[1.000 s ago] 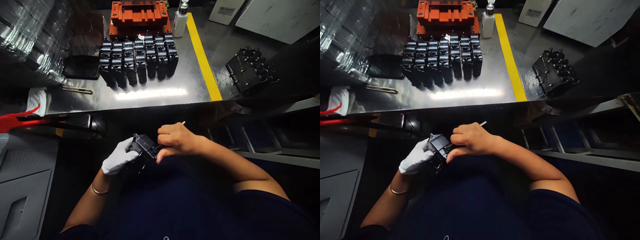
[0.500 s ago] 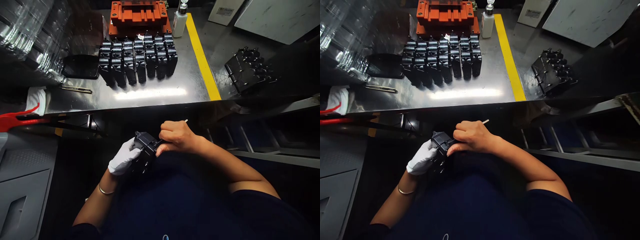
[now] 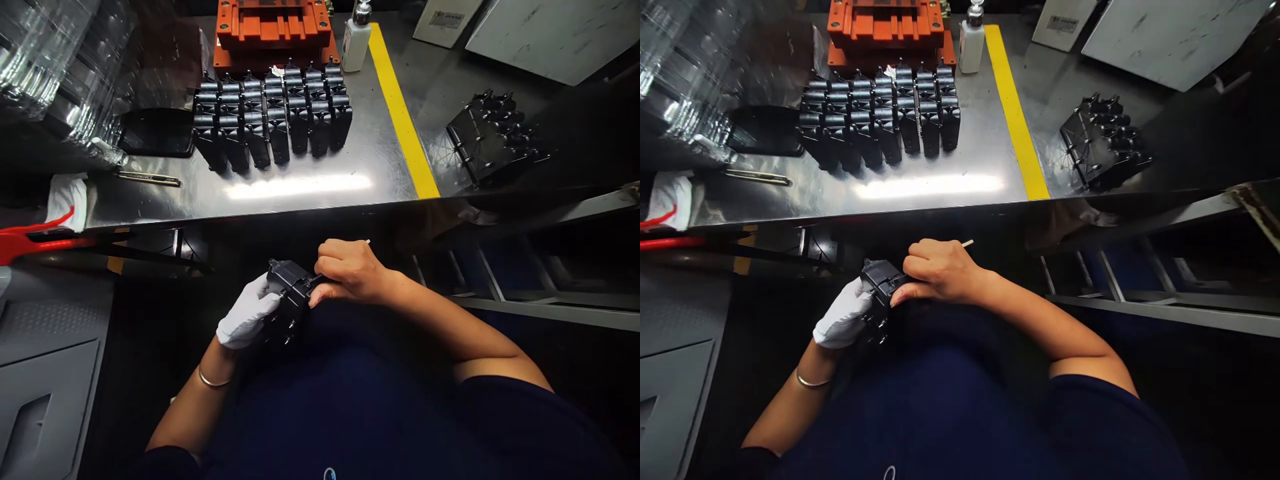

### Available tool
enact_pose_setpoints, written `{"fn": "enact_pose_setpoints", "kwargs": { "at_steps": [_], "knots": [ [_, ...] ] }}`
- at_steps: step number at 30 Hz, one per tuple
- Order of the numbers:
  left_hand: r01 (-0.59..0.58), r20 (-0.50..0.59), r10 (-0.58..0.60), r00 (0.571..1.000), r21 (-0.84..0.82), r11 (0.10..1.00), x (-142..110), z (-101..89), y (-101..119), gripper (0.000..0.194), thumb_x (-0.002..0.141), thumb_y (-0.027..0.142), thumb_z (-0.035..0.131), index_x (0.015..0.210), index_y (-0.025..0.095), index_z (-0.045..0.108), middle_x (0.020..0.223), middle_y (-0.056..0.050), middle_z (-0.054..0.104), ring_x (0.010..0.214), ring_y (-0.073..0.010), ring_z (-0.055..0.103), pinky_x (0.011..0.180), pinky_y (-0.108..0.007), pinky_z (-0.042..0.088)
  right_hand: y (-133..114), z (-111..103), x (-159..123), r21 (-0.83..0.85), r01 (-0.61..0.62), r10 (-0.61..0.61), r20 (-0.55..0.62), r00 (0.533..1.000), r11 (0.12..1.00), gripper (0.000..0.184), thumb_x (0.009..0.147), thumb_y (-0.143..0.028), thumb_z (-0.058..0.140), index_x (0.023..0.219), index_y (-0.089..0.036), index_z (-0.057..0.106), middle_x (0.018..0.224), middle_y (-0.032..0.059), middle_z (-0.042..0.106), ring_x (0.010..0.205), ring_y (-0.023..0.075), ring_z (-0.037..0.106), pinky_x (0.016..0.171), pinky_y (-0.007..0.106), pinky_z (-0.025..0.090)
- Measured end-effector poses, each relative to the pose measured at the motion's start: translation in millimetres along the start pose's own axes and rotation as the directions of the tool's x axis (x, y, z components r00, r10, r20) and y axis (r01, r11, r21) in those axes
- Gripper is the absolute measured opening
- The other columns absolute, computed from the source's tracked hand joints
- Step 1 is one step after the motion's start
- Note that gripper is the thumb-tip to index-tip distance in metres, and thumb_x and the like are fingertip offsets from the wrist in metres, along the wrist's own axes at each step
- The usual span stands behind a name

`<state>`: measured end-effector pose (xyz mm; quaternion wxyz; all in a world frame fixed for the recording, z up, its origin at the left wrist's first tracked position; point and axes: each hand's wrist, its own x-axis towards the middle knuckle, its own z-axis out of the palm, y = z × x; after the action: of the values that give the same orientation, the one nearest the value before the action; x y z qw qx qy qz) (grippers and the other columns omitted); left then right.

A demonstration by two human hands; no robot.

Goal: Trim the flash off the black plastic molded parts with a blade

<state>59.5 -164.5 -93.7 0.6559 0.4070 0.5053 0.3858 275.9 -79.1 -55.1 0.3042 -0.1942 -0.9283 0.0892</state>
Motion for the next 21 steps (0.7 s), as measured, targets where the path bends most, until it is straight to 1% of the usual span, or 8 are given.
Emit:
{"fn": "enact_pose_setpoints", "kwargs": {
  "at_steps": [2, 6, 10, 16, 18, 21],
  "knots": [
    [-0.003, 0.004, 0.003, 1.0, 0.0, 1.0, -0.4, 0.1, 0.5, 0.052, 0.072, 0.058, 0.073, 0.103, 0.016, 0.069, 0.094, -0.009, 0.071, 0.086, -0.0238, 0.063, 0.078, -0.031, 0.052, 0.3, 0.6, -0.4, -0.008, 0.0, 0.0, 0.0, 1.0, 1.0, 0.064, 0.092, -0.069, 0.035, 0.062, -0.016, 0.053, 0.06, -0.0018, 0.041, 0.056, 0.01, 0.037, 0.052, 0.025, 0.021],
    [0.006, -0.003, -0.006, 1.0, 0.006, 1.0, -1.8, -0.8, -2.4, 0.052, 0.073, 0.056, 0.073, 0.105, 0.016, 0.069, 0.097, -0.01, 0.072, 0.088, -0.0249, 0.063, 0.076, -0.031, 0.052, 0.7, 1.6, -1.5, -0.005, 0.006, -0.006, -0.011, 1.0, 1.0, 0.064, 0.092, -0.068, 0.036, 0.058, -0.016, 0.05, 0.058, -0.0024, 0.039, 0.055, 0.0094, 0.036, 0.051, 0.025, 0.02],
    [0.001, 0.007, 0.0, 1.0, -0.018, 1.0, -2.0, -1.8, -6.4, 0.051, 0.075, 0.054, 0.072, 0.108, 0.015, 0.069, 0.099, -0.011, 0.071, 0.088, -0.0241, 0.062, 0.075, -0.031, 0.053, 0.2, 1.5, -1.3, -0.006, 0.032, -0.032, -0.007, 0.999, 0.999, 0.063, 0.094, -0.065, 0.037, 0.056, -0.016, 0.048, 0.056, -0.0027, 0.038, 0.054, 0.0093, 0.036, 0.051, 0.025, 0.021],
    [-0.011, 0.004, 0.011, 1.0, 0.024, 1.0, -1.4, 0.4, -1.7, 0.046, 0.077, 0.049, 0.071, 0.107, 0.014, 0.069, 0.101, -0.012, 0.071, 0.091, -0.0239, 0.061, 0.077, -0.031, 0.052, -1.3, 1.2, 0.3, -0.003, 0.016, -0.016, -0.052, 0.999, 1.0, 0.062, 0.094, -0.066, 0.037, 0.062, -0.016, 0.053, 0.058, -0.0023, 0.042, 0.054, 0.0093, 0.038, 0.05, 0.024, 0.022],
    [-0.006, -0.005, 0.006, 1.0, 0.028, 1.0, -1.5, 1.4, 0.0, 0.048, 0.076, 0.053, 0.071, 0.106, 0.015, 0.069, 0.099, -0.011, 0.071, 0.089, -0.0239, 0.062, 0.076, -0.03, 0.052, -2.1, 0.7, 0.5, 0.001, 0.002, -0.002, -0.018, 1.0, 1.0, 0.063, 0.095, -0.066, 0.034, 0.06, -0.016, 0.052, 0.058, -0.0021, 0.041, 0.054, 0.0096, 0.038, 0.051, 0.025, 0.021],
    [0.0, -0.015, 0.001, 1.0, 0.023, 1.0, -1.3, 2.2, 0.1, 0.051, 0.073, 0.057, 0.072, 0.103, 0.015, 0.07, 0.095, -0.01, 0.072, 0.085, -0.0243, 0.063, 0.074, -0.03, 0.053, -3.6, -1.2, 0.9, 0.037, -0.044, 0.041, 0.07, 0.997, 0.998, 0.065, 0.095, -0.067, 0.03, 0.057, -0.017, 0.048, 0.056, -0.002, 0.039, 0.053, 0.01, 0.036, 0.05, 0.025, 0.02]
  ]
}}
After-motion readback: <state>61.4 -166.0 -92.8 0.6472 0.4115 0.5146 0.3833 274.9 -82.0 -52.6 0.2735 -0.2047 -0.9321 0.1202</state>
